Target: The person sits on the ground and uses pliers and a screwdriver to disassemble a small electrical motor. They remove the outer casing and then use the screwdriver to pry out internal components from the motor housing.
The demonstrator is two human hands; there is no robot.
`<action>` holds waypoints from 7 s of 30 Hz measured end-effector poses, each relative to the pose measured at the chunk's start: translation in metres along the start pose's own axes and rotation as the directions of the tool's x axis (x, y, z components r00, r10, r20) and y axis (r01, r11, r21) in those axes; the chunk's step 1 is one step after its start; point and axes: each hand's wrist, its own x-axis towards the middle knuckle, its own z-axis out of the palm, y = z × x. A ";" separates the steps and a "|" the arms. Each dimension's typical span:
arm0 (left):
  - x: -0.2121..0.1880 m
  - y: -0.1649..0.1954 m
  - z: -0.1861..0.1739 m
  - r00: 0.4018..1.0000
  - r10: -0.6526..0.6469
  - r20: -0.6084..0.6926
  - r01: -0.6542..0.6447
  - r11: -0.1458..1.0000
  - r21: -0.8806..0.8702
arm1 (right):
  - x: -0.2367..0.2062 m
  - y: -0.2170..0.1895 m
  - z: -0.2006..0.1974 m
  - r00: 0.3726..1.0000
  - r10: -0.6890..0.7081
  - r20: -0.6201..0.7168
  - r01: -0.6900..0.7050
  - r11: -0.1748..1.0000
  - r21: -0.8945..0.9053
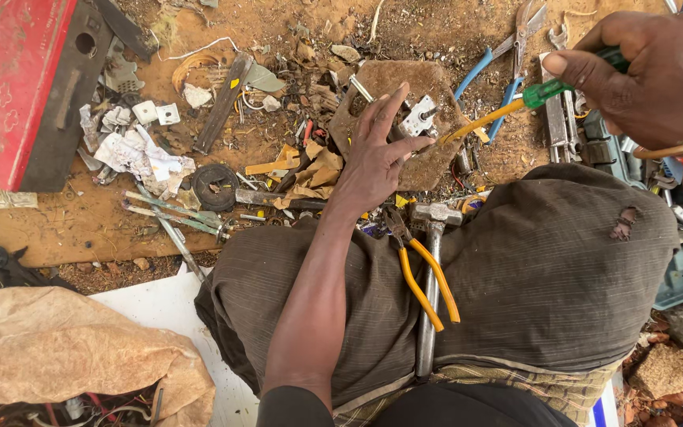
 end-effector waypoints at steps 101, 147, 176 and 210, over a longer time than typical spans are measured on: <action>0.002 -0.010 -0.006 0.991 -0.117 -0.071 0.099 0.971 -0.217 | 0.010 0.050 0.013 0.934 -0.358 0.020 0.351 0.924 0.155; 0.004 -0.011 -0.007 0.991 -0.117 -0.069 0.096 0.961 -0.260 | -0.021 -0.040 0.136 0.870 0.233 -0.434 0.213 0.617 0.757; 0.003 -0.001 0.007 0.999 0.033 -0.029 -0.033 0.999 -0.003 | -0.026 -0.047 0.150 0.815 0.241 -0.526 0.217 0.716 0.663; 0.002 0.000 0.006 1.000 -0.017 0.018 0.018 0.998 -0.066 | -0.005 0.006 0.114 0.854 0.242 -0.460 0.509 -0.211 0.834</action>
